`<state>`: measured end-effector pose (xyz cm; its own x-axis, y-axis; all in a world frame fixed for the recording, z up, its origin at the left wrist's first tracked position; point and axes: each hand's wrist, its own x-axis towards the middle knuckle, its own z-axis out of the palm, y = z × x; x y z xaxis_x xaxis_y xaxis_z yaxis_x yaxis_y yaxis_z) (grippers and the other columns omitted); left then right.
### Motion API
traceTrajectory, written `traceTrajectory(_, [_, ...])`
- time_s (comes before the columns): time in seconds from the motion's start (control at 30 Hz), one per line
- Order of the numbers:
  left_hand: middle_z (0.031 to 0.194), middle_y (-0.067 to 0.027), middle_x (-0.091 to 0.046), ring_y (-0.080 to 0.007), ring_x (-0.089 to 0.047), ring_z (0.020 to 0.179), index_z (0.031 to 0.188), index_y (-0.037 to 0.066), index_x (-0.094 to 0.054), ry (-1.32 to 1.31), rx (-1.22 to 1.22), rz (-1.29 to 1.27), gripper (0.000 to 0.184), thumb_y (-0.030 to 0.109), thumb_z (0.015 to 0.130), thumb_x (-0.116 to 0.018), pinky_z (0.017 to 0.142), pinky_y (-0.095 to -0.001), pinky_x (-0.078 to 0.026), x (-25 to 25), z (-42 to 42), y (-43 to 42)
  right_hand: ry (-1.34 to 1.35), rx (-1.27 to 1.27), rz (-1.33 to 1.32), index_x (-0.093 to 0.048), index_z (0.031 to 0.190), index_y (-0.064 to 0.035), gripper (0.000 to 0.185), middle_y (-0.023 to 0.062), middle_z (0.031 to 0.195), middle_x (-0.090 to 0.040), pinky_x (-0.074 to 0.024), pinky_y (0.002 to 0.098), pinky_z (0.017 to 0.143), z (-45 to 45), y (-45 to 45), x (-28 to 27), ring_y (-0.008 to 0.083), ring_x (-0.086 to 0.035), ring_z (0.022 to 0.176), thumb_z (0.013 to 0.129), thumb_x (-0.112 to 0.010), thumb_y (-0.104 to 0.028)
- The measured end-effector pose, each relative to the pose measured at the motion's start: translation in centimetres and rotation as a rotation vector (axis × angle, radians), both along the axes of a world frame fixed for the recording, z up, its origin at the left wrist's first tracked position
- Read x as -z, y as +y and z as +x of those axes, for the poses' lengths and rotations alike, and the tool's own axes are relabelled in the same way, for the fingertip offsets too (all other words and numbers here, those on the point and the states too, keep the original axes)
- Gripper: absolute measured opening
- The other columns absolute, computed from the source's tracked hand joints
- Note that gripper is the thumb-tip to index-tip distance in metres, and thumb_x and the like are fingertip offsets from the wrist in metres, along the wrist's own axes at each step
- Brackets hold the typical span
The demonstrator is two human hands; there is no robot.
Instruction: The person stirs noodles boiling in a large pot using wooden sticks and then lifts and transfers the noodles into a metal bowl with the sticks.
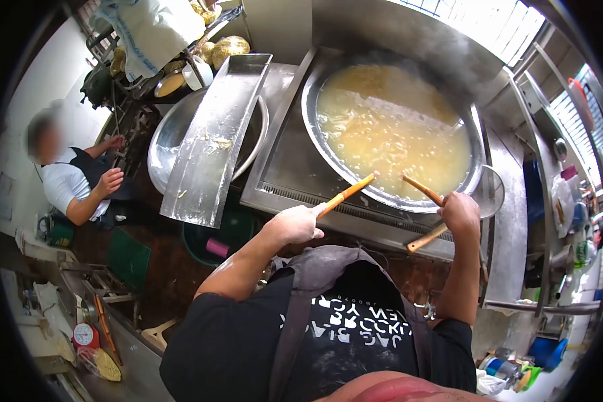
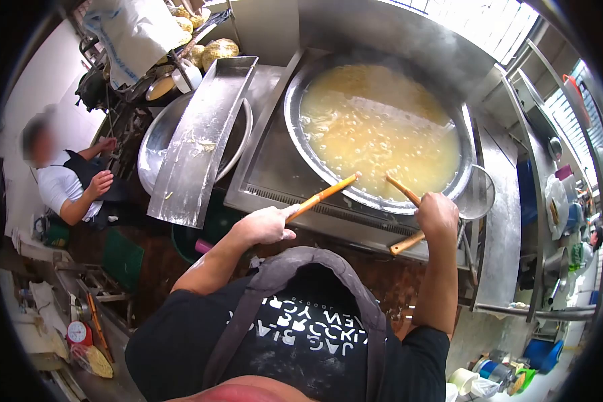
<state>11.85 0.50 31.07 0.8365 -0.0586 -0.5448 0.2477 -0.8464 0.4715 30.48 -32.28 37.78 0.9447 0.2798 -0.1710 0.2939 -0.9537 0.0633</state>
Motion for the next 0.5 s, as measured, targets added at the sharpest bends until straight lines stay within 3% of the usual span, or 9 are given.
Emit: traceTrajectory(0.5, [0.105, -0.0282, -0.070, -0.0452, -0.066, 0.103, 0.157, 0.013, -0.029, 0.005, -0.007, -0.020, 0.080, 0.034, 0.093, -0.072, 0.089, -0.0512, -0.050, 0.47, -0.07, -0.15, 0.005, -0.008, -0.030, -0.079, 0.092, -0.0049, 0.024, 0.0193, 0.091, -0.074, -0.0565, 0.0456, 0.085, -0.36, 0.16, 0.03, 0.0359, -0.073, 0.090, 0.080, -0.079, -0.025])
